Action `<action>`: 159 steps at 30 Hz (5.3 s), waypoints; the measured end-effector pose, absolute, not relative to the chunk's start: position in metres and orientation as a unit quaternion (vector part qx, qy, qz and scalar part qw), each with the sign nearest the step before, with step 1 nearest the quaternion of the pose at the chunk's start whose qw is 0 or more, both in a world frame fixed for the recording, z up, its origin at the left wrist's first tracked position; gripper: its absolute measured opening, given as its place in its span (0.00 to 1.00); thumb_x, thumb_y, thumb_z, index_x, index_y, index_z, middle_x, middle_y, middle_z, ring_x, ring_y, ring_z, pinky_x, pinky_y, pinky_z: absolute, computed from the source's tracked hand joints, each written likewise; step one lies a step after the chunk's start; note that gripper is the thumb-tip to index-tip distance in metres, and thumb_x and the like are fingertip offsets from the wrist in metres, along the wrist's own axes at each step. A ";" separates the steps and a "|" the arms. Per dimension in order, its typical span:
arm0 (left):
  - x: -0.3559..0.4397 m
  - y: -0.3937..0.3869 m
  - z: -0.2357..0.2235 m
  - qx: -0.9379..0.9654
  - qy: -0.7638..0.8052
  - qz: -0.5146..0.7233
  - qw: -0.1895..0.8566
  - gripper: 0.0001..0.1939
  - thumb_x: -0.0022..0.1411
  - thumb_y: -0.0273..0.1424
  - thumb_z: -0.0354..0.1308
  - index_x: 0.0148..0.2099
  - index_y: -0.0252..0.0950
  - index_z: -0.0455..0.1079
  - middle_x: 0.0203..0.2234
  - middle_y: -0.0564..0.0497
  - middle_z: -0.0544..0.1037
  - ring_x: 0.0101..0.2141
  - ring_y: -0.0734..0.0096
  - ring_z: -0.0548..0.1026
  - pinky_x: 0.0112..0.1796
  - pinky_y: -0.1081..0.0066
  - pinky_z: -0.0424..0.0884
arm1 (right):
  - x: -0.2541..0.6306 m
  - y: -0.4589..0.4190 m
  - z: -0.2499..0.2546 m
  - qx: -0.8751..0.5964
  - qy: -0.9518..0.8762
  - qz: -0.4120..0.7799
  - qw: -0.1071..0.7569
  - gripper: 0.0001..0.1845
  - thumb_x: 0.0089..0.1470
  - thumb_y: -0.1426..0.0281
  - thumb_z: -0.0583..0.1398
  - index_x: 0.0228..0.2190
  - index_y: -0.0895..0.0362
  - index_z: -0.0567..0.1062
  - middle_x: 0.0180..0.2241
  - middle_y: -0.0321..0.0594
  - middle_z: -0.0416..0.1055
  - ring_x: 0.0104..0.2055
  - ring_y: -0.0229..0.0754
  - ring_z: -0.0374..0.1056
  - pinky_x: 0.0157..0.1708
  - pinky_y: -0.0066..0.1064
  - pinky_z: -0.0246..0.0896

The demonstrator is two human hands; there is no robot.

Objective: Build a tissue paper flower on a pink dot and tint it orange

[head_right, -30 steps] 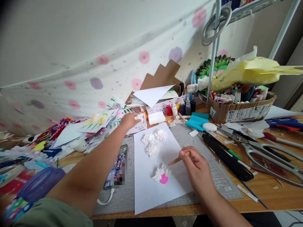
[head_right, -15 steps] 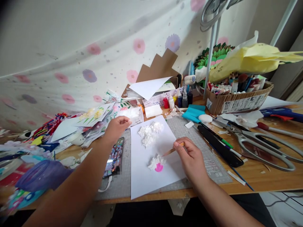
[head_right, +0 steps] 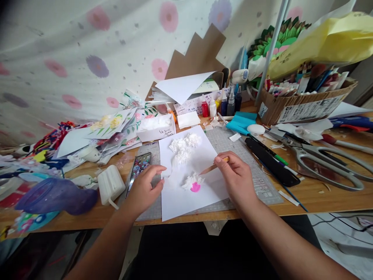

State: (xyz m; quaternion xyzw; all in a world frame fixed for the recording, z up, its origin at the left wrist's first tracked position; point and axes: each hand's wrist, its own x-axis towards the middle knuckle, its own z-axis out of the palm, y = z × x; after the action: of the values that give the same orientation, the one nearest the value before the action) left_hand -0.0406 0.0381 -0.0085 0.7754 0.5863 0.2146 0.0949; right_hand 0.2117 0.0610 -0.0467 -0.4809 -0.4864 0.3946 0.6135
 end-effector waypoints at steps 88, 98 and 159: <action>-0.036 0.049 -0.015 0.779 0.603 0.107 0.131 0.16 0.56 0.33 0.56 0.48 0.40 0.69 0.41 0.49 0.71 0.44 0.58 0.69 0.44 0.62 0.64 | 0.206 0.070 -0.048 -0.526 -0.555 0.365 0.532 0.13 0.53 0.59 0.54 0.24 0.54 0.68 0.17 0.35 0.70 0.20 0.41 0.63 0.23 0.32 0.57; -0.041 0.053 -0.010 0.791 0.580 0.112 0.156 0.05 0.53 0.32 0.56 0.27 0.38 0.65 0.30 0.52 0.69 0.33 0.66 0.68 0.33 0.69 0.62 | 0.204 0.065 -0.035 -0.505 -0.614 0.356 0.492 0.09 0.50 0.65 0.58 0.22 0.55 0.70 0.25 0.36 0.70 0.31 0.41 0.66 0.36 0.33 0.58; 0.024 0.064 -0.024 0.740 0.481 0.275 0.381 0.02 0.56 0.26 0.54 0.34 0.37 0.67 0.29 0.56 0.73 0.31 0.76 0.70 0.34 0.74 0.66 | 0.201 0.062 -0.038 -0.444 -0.754 0.121 0.468 0.10 0.53 0.73 0.55 0.21 0.55 0.66 0.25 0.40 0.69 0.31 0.43 0.63 0.37 0.40 0.57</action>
State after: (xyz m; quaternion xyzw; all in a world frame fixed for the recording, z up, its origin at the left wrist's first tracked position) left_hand 0.0243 0.0644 -0.0239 0.7403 0.4811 0.2750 0.3805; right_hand 0.2012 0.0616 -0.0381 -0.4440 -0.7544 0.1208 0.4681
